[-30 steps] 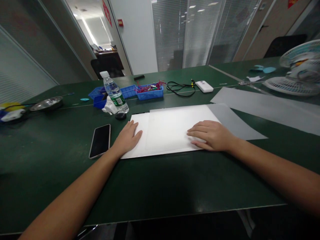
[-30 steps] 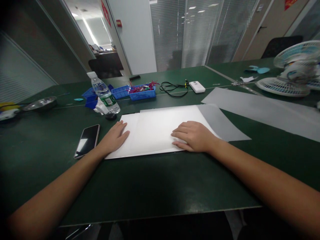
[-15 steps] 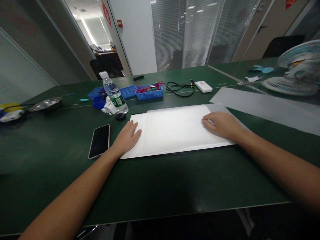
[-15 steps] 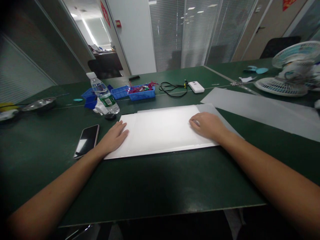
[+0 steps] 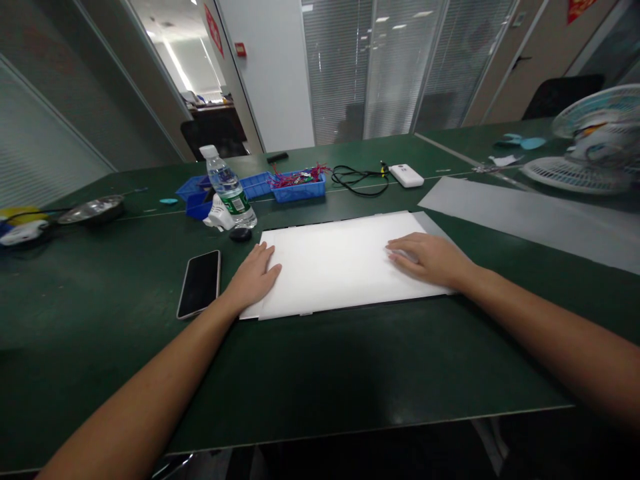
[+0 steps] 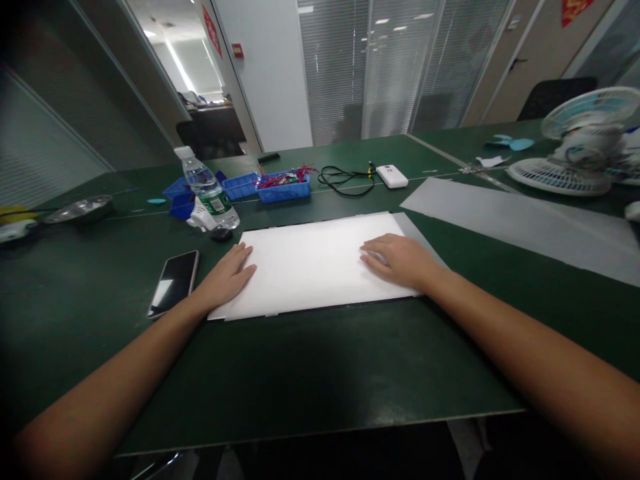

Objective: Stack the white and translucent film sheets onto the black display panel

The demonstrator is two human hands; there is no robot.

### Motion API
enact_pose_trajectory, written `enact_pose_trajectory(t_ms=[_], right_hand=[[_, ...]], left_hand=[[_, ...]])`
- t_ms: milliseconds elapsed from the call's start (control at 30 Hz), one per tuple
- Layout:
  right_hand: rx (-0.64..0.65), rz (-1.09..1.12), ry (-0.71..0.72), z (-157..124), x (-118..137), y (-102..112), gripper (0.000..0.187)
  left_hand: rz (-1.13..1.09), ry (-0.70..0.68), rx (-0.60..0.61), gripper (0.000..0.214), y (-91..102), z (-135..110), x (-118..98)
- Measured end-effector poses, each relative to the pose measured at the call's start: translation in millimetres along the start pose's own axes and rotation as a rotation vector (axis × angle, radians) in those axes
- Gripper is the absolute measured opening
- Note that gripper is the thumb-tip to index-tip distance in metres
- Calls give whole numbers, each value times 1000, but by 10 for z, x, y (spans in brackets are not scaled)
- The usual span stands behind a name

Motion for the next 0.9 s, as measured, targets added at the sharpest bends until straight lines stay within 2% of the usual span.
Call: enact_pose_trajectory(t_ms=[167,367,633,900], right_hand=[[-18,123,71,-21,-68,22,45],[25,229,145,-39,-89,24,45],[-33,158,4,-52,-175,71,44],[-11,121,8,-43,-158,83,45]], left_hand=[[-19,14,6,77,-6,3,26],[-82,-6,-23,75,-12,15,66],[-156,9,-78,72,6,15,104],[-169,33,-77,67,45,-8,42]])
Point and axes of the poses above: each hand's wrist, its own z-axis towards the middle knuckle, its own y-axis out of the back of the hand, x = y × z, the point moved 2 cm from there along z, towards the middle knuckle, and after that the axes turned 15 degrees about x, right-handed, at the moved point
